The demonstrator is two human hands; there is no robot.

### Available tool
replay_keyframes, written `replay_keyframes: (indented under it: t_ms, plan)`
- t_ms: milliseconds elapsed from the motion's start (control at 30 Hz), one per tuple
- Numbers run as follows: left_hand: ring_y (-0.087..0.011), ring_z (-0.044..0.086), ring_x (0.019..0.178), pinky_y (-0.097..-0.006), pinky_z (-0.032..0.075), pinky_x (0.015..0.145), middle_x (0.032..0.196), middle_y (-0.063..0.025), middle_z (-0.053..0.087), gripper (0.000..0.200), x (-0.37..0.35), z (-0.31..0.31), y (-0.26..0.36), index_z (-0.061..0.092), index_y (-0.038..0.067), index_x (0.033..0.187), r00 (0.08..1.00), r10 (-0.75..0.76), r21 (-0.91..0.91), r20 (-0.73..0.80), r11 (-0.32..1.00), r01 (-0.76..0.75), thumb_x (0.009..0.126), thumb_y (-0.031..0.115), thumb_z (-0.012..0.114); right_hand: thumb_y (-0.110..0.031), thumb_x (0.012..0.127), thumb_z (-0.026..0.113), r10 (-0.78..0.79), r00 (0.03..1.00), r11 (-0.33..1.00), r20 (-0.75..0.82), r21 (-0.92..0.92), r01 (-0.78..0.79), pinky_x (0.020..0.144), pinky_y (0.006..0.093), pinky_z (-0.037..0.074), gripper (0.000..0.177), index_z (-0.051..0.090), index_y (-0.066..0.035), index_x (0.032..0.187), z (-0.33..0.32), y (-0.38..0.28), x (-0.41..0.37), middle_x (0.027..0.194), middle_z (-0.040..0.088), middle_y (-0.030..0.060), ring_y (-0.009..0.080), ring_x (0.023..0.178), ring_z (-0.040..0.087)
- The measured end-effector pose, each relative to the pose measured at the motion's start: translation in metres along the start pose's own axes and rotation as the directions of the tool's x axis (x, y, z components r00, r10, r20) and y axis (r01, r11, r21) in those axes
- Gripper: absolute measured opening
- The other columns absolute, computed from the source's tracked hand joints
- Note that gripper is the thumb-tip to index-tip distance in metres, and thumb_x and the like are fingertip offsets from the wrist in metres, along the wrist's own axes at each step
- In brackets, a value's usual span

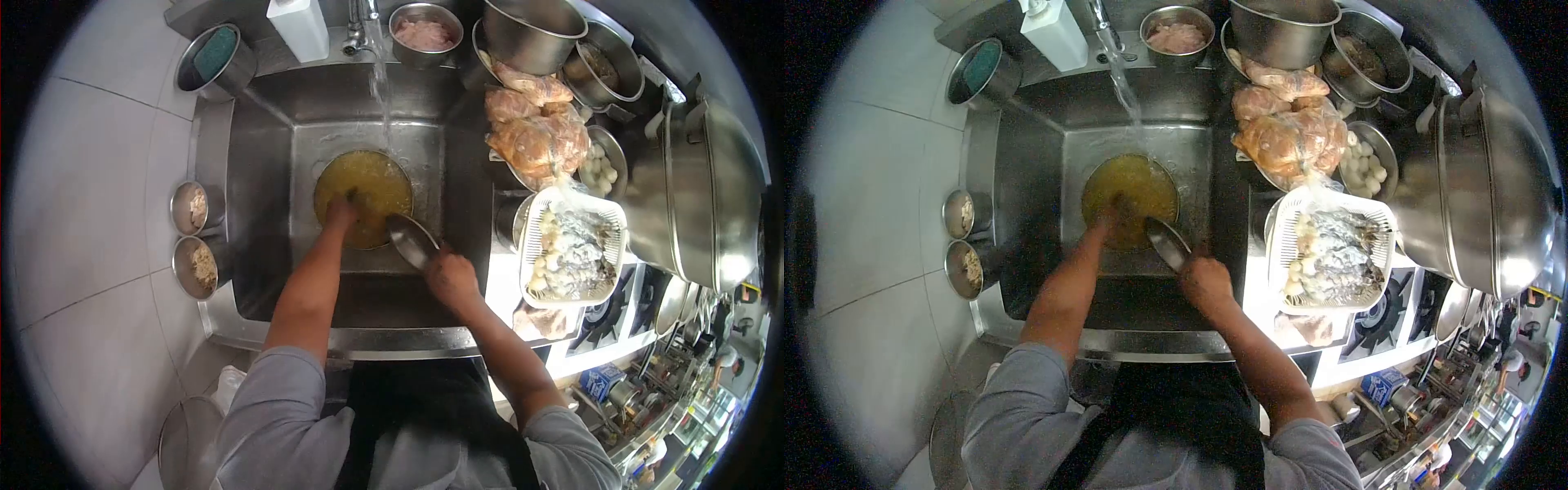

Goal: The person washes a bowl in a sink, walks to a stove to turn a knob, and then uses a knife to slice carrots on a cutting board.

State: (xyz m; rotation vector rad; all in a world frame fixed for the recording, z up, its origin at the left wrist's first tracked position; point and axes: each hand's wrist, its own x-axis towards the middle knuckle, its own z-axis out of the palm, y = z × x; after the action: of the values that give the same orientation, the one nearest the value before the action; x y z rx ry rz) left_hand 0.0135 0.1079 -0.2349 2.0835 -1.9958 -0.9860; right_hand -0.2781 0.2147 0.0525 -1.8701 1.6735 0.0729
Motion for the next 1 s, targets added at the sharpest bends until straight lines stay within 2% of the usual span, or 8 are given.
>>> replay_keyframes:
  t_ms: [67,167,267,600,667,733,800,1000]
  plan:
    - [-0.0353,0.071,0.088,-0.0429,0.056,0.082,0.096,-0.0192,0.073,0.030,0.017,-0.048,0.046,0.066,-0.009,0.106,0.893,-0.425,-0.185,0.145,0.875,0.447,0.091,0.016,0.064,-0.016,0.091,0.051,0.013,0.999,0.995,-0.039,0.102,-0.009,0.071,0.0538,0.055,0.026,0.058,0.006,0.101,-0.021,-0.004,-0.023,0.075,0.065,0.0302,0.0469,0.074,0.067]
    - [-0.0319,0.071,0.065,-0.0401,0.060,0.057,0.078,-0.0187,0.072,0.025,-0.001,-0.134,0.143,0.066,-0.011,0.099,0.832,-0.546,-0.745,0.102,0.513,0.427,0.092,0.012,0.060,-0.017,0.091,0.051,0.024,0.993,0.971,-0.117,0.241,0.005,0.070,0.0554,0.053,0.029,0.059,0.008,0.102,-0.049,-0.011,-0.053,0.074,0.064,0.0316,0.0485,0.073,0.065]
    - [-0.0282,0.070,0.057,-0.0367,0.057,0.044,0.075,-0.0211,0.070,0.020,0.015,-0.157,0.184,0.066,-0.009,0.095,0.818,-0.564,-0.827,0.114,0.401,0.393,0.091,0.008,0.056,-0.017,0.092,0.051,0.026,0.991,0.961,-0.129,0.275,0.011,0.069,0.0556,0.052,0.030,0.058,0.010,0.102,-0.047,0.000,-0.072,0.075,0.064,0.0321,0.0488,0.073,0.065]
    - [-0.0352,0.069,0.083,-0.0526,0.062,0.073,0.113,-0.0211,0.061,0.032,0.061,-0.151,0.178,0.048,0.000,0.126,0.879,-0.321,-0.918,0.353,0.063,0.392,0.099,0.017,0.044,-0.017,0.090,0.059,0.221,0.975,0.831,0.033,0.517,-0.206,0.064,0.0503,0.055,0.027,0.060,0.009,0.094,-0.061,0.047,-0.143,0.079,0.065,0.0307,0.0488,0.069,0.064]
    - [-0.0353,0.069,0.082,-0.0511,0.063,0.071,0.111,-0.0218,0.062,0.030,0.056,-0.152,0.180,0.050,0.000,0.124,0.880,-0.334,-0.920,0.338,0.083,0.384,0.098,0.014,0.046,-0.016,0.091,0.062,0.431,0.839,0.463,0.333,0.716,-0.522,0.058,0.0391,0.055,0.026,0.062,0.009,0.098,-0.078,0.066,-0.173,0.075,0.066,0.0199,0.0309,0.056,0.066]
    - [-0.0356,0.070,0.080,-0.0482,0.064,0.067,0.105,-0.0232,0.063,0.030,0.057,-0.154,0.174,0.051,-0.002,0.122,0.847,-0.499,-0.923,0.184,0.209,0.324,0.092,0.007,0.052,-0.019,0.092,0.062,-0.204,0.956,0.871,-0.211,0.406,0.276,0.050,0.0338,0.051,0.030,0.061,0.010,0.097,-0.037,0.141,-0.211,0.068,0.063,0.0142,0.0197,0.049,0.061]
    - [-0.0355,0.070,0.080,-0.0473,0.064,0.065,0.105,-0.0239,0.063,0.033,0.045,-0.160,0.174,0.051,-0.003,0.122,0.875,-0.462,-0.900,0.145,0.306,0.311,0.090,0.005,0.054,-0.026,0.092,0.064,0.453,0.842,0.365,0.293,0.801,-0.475,0.043,0.0311,0.046,0.035,0.062,0.009,0.094,-0.061,0.145,-0.234,0.060,0.057,0.0094,0.0160,0.043,0.055]
    - [-0.0338,0.068,0.077,-0.0396,0.060,0.051,0.106,-0.0205,0.064,0.043,0.034,-0.160,0.182,0.052,-0.005,0.124,0.843,-0.522,-0.931,0.126,0.231,0.282,0.085,0.010,0.062,-0.037,0.095,0.064,0.604,0.797,0.494,0.022,0.774,-0.396,0.047,0.0292,0.046,0.043,0.062,0.006,0.097,-0.054,0.195,-0.248,0.059,0.057,0.0076,0.0163,0.050,0.058]
